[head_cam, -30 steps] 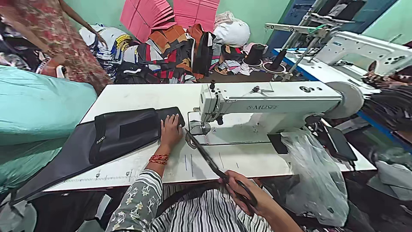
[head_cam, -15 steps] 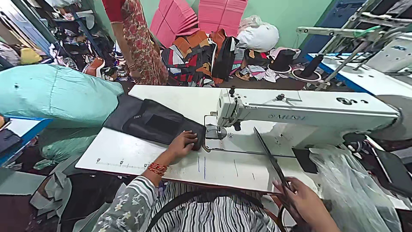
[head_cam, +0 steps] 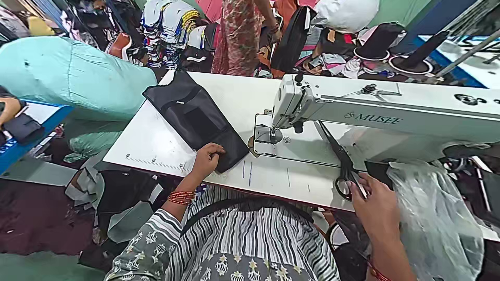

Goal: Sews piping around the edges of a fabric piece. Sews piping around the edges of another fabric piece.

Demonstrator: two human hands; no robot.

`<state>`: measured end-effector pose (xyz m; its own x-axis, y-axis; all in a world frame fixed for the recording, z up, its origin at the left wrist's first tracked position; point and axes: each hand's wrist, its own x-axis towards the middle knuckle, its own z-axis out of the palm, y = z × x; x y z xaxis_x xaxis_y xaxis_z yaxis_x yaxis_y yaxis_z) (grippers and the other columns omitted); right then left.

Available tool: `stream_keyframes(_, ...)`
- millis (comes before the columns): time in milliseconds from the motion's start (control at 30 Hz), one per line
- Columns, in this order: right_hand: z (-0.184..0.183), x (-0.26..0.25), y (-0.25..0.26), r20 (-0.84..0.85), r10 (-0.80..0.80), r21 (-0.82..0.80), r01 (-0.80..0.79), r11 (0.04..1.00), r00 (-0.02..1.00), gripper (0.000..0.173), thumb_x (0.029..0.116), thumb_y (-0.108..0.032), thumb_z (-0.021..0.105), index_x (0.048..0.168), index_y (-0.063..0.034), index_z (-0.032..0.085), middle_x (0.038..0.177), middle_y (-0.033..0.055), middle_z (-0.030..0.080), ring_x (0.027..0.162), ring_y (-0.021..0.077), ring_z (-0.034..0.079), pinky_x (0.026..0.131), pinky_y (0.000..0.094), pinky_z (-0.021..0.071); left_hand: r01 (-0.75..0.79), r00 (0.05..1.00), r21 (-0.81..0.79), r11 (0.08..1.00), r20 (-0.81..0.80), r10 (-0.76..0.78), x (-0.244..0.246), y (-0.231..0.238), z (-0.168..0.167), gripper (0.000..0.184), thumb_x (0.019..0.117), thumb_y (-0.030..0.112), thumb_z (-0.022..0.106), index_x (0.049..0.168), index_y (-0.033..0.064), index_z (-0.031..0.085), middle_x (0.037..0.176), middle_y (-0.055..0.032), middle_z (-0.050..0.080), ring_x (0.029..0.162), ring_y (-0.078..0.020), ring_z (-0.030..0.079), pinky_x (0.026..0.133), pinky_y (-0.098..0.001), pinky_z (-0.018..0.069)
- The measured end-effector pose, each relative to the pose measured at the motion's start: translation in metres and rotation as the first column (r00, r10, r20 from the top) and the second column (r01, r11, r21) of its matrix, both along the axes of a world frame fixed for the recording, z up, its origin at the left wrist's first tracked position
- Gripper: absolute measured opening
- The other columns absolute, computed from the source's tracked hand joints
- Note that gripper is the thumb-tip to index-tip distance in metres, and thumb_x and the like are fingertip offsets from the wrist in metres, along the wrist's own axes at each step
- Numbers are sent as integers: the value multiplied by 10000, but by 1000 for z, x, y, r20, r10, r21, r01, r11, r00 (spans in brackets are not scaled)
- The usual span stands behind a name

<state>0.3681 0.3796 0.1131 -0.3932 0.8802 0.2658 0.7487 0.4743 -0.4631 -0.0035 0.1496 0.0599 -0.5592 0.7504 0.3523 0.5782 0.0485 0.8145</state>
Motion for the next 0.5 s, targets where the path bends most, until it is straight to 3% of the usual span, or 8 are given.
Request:
stream_keyframes(133,-7,5,-8,-72,48,129,-38,991,996,291,984,-83,596,1167,130,673,1060,362,657,980,552,626,889,669,465,-52,990,-12,999,-131,50,21,2,2,312,864,-50,485,991,-46,770,1118,-223,727,1089,-325,687,959,-416,536)
stream_keyframes(233,-13,2,-21,-108,104,177,-84,981,989,249,987,-56,559,1105,107,705,956,297,678,830,442,670,756,570,545,-49,974,19,999,-222,52,32,15,3,304,879,-16,511,1016,-18,782,1117,-211,729,1116,-372,673,1026,-501,496)
stream_keyframes(300,-19,-4,-30,-153,160,192,-129,973,975,242,981,-65,567,1073,91,727,926,262,687,764,378,680,702,510,570,-36,970,38,999,-238,44,41,27,9,296,893,-5,528,1045,-12,782,1123,-210,726,1124,-373,667,1016,-485,504)
stream_keyframes(433,-25,-16,-39,-209,235,216,-189,958,949,248,959,-110,584,1035,56,750,905,202,691,742,281,675,680,400,576,39,967,81,996,-255,-17,61,54,17,266,902,0,563,1056,-14,779,1109,-210,726,1099,-375,677,989,-484,528)
stream_keyframes(500,-12,-15,-30,-189,207,265,-153,952,960,260,972,-129,593,1065,64,739,964,236,697,820,337,694,725,445,588,64,964,80,995,-262,-41,70,62,19,276,898,16,562,1067,-3,780,1110,-208,722,1105,-380,672,985,-507,524)
